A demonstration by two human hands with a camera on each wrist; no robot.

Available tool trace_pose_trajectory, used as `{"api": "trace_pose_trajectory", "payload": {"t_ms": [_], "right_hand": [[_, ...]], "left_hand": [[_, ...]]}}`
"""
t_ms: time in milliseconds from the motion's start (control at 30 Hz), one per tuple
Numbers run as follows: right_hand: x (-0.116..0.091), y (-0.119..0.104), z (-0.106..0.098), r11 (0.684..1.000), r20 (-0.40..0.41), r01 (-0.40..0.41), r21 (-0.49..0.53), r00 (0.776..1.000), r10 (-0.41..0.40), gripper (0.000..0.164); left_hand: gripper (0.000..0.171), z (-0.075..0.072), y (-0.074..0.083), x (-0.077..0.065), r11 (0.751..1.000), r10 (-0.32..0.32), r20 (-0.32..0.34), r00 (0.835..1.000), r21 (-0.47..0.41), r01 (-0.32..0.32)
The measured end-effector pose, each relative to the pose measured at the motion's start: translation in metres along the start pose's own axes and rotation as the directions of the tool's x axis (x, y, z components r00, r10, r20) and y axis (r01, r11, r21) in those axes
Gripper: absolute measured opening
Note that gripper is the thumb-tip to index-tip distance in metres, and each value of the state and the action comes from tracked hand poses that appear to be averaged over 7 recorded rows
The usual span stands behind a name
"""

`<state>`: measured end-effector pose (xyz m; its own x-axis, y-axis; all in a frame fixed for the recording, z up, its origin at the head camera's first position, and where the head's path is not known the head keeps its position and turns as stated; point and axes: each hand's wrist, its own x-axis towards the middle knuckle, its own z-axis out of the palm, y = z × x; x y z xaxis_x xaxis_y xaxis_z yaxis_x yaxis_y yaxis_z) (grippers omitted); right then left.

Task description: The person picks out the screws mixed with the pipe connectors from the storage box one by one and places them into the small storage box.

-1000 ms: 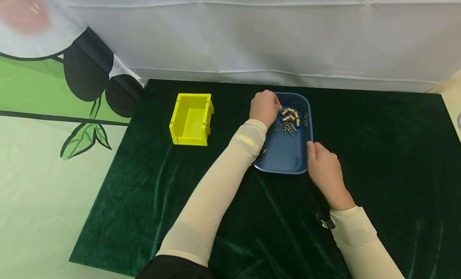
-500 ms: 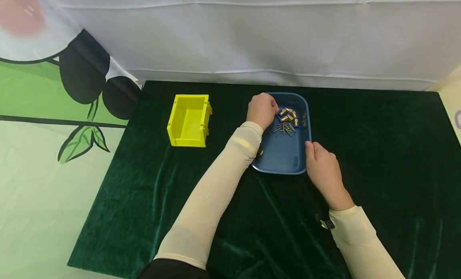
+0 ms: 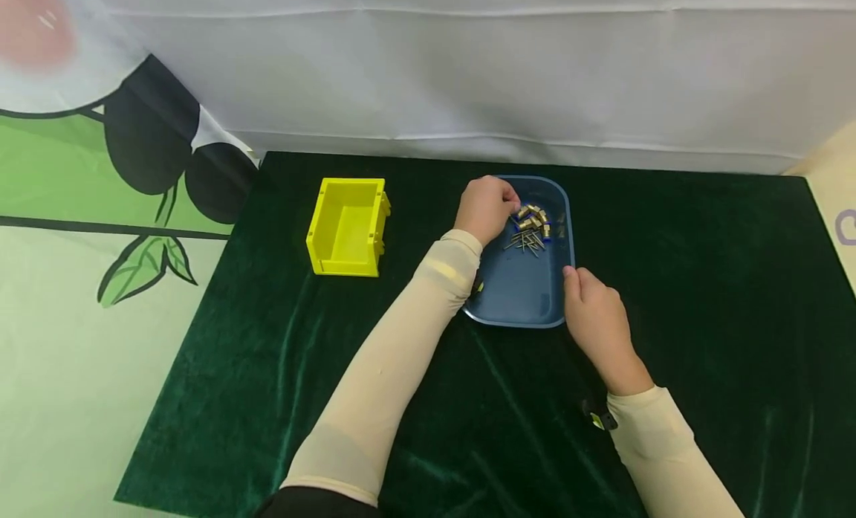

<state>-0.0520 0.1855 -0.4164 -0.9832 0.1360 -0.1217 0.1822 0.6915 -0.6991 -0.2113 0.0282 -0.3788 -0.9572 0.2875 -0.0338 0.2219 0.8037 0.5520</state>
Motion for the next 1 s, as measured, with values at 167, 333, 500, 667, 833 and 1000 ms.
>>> {"api": "trace_pose_trajectory", "payload": {"t_ms": [167, 333, 500, 667, 833, 1000], "right_hand": [[-0.002, 0.002, -0.001, 1.0, -0.01, -0.008, 0.0, 1.0, 0.008, 0.055], [-0.001, 0.0, 0.001, 1.0, 0.006, -0.003, 0.011, 1.0, 0.002, 0.055], [0.0, -0.003, 0.002, 1.0, 0.011, -0.002, 0.009, 1.0, 0.002, 0.055], [0.0, -0.005, 0.002, 1.0, 0.01, 0.005, -0.005, 1.0, -0.005, 0.053], [-0.001, -0.004, 0.003, 1.0, -0.001, 0.003, -0.005, 1.0, -0.003, 0.053], [0.0, -0.002, 0.003, 1.0, -0.002, 0.008, -0.003, 1.0, -0.008, 0.054]], "left_hand": [[0.015, 0.002, 0.003, 0.001, 0.998, 0.058, 0.109, 0.992, 0.007, -0.059], [0.013, 0.003, -0.003, 0.0, 0.997, 0.076, 0.152, 0.985, 0.01, -0.079], [0.011, 0.005, -0.008, 0.001, 0.989, 0.103, 0.175, 0.979, 0.082, -0.119], [0.009, 0.004, -0.008, 0.002, 0.983, 0.101, 0.162, 0.982, 0.134, -0.123], [0.012, 0.005, -0.008, 0.004, 0.984, 0.093, 0.132, 0.987, 0.142, -0.112], [0.016, 0.005, -0.006, 0.007, 0.98, 0.14, 0.039, 0.989, 0.138, -0.144]]}}
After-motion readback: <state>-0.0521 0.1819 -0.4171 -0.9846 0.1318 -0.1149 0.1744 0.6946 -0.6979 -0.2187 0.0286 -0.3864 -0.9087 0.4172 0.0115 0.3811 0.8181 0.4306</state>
